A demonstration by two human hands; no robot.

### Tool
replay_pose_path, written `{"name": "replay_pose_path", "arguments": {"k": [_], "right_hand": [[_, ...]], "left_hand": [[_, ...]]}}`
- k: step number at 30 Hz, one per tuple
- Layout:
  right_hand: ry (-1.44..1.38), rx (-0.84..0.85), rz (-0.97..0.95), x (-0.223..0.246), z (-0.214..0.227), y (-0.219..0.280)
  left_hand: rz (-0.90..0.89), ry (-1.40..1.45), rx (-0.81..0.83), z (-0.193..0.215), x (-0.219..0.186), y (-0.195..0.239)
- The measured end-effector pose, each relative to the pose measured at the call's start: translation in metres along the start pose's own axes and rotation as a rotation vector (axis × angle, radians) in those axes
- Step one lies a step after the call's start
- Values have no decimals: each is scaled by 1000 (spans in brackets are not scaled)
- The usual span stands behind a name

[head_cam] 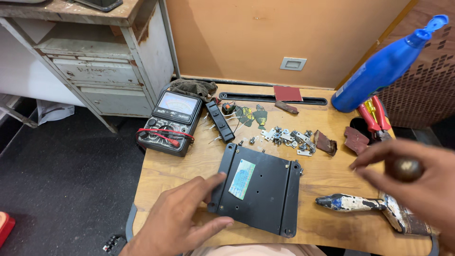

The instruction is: The person disassembles and repairs a black electronic device housing by removing screws with a screwdriver, taking apart the casing components, and then reassembling the unit.

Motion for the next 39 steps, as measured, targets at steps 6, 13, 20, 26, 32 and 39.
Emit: {"name": "replay_pose_path", "arguments": {"k": [6,13,20,26,32,39], "right_hand": [[-268,332,151,90,-75,42],[-600,369,-33,111,-111,31],[-437,214,27,114,-111,28],[-328,171,64,128,-110,34],[455,321,-349,79,-64,-1],[509,256,240,55,-80,-80]], "left_hand": [[-390,12,-61,-9,-55,1],[-493,-12,-198,-5,-68,-12],[-437,9,-284,-14,-48,-12],[-444,-124,-253,-20,-51,-12],[-373,-77,-272,-9,-40,-23],[-294,-52,-260,-8,-21,-33]]}}
Point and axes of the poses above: each hand's wrist, its own y-axis away from the middle knuckle, its own z-axis out of the back of the hand, x = y × z, the point moved 10 cm from there along -y, towards the middle knuckle, and after that the axes turned 3 degrees about y, right-handed, at the moved point
